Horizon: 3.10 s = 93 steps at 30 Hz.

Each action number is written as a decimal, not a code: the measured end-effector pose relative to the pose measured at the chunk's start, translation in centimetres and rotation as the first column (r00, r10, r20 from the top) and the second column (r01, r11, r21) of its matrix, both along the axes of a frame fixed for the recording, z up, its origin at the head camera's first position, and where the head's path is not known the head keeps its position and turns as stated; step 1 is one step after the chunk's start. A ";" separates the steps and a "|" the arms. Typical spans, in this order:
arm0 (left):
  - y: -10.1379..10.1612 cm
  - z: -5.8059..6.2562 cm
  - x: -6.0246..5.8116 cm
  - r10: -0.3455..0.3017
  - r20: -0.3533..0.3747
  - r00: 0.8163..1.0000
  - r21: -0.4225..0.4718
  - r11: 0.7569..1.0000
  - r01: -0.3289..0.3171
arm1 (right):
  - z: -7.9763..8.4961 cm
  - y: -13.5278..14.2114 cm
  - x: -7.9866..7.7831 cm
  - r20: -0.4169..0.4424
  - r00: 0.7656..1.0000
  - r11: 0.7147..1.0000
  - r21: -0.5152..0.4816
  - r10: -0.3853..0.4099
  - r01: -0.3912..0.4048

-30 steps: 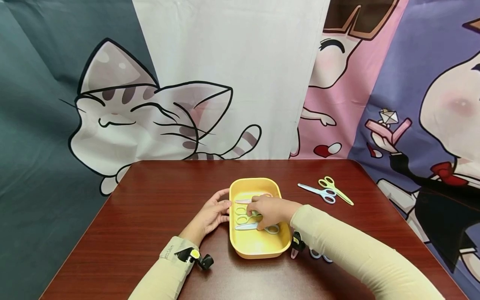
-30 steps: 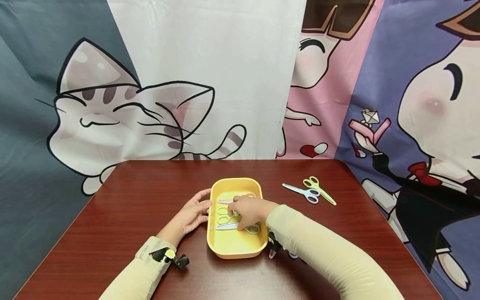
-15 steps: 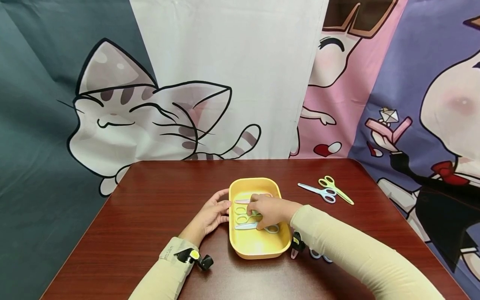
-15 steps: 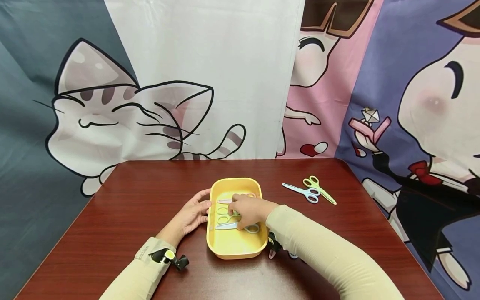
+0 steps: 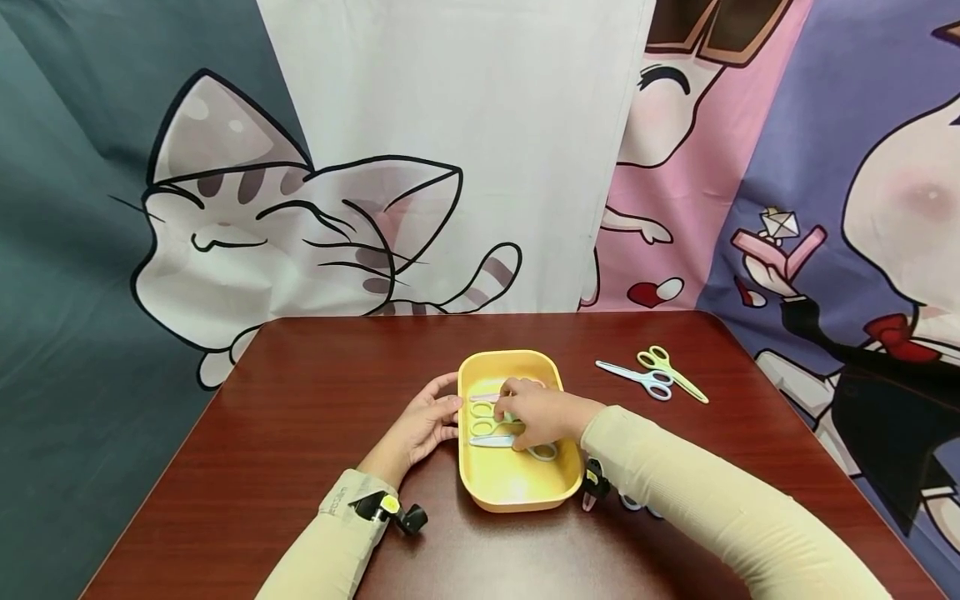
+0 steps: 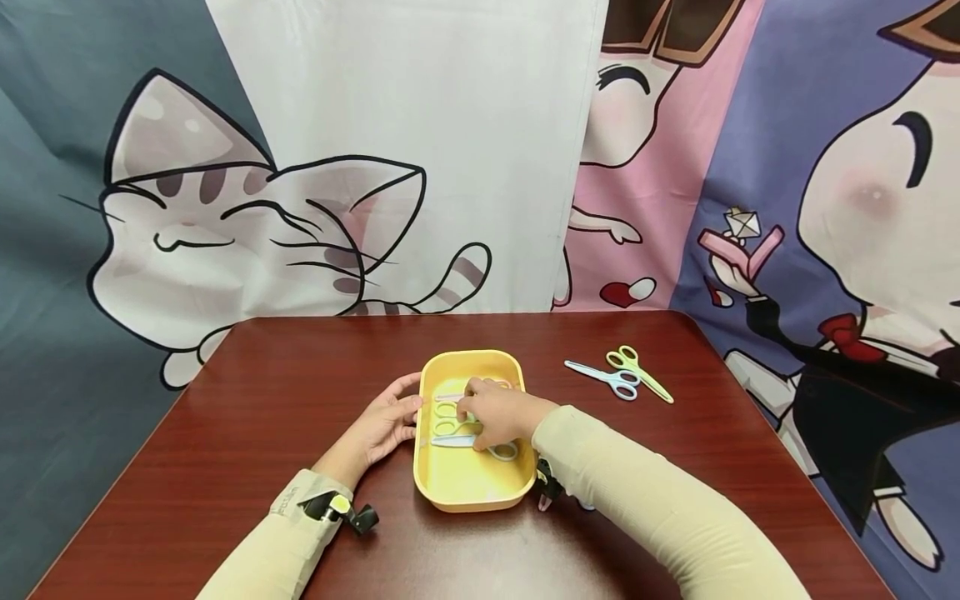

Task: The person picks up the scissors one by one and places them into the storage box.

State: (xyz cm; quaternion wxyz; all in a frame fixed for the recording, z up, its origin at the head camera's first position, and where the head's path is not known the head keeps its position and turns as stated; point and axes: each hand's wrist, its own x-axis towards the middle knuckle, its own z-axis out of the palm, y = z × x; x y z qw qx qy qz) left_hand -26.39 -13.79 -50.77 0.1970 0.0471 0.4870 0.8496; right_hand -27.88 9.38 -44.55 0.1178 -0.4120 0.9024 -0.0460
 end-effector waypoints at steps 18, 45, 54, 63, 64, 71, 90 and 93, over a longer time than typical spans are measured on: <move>-0.1 -0.1 0.0 -0.001 0.004 1.000 0.011 1.000 0.001 | 0.7 0.3 -0.5 0.010 0.998 0.998 -0.033 0.060 -0.060; 0.0 0.0 -0.1 -0.004 0.014 1.000 0.024 1.000 0.004 | 1.1 1.2 -0.1 -0.110 0.993 0.994 0.111 0.035 -0.023; 0.0 -0.1 0.0 -0.001 -0.003 1.000 0.013 1.000 0.001 | 0.6 1.0 -0.2 -0.154 0.988 0.990 0.143 0.025 -0.003; 0.0 -0.2 -0.1 -0.006 -0.009 1.000 0.011 1.000 0.006 | 0.5 0.9 -0.4 -0.166 0.986 0.991 0.134 0.031 -0.009; 0.0 -0.1 -0.1 -0.007 -0.011 1.000 0.013 1.000 0.007 | 0.5 0.9 -0.4 -0.165 0.986 0.991 0.133 0.029 -0.007; -0.2 0.7 0.3 -0.041 -0.007 0.999 0.018 0.999 0.041 | 1.5 1.3 -0.5 -0.129 0.991 0.999 0.050 0.018 -0.012; -0.1 0.0 0.0 -0.021 0.001 1.000 0.030 0.999 0.021 | 4.9 13.9 -4.9 -0.268 0.906 0.926 -0.284 -0.327 0.250; -0.1 0.0 0.0 -0.025 0.001 1.000 0.026 0.999 0.025 | 4.3 16.1 -5.3 -0.255 0.880 0.903 -0.274 -0.400 0.331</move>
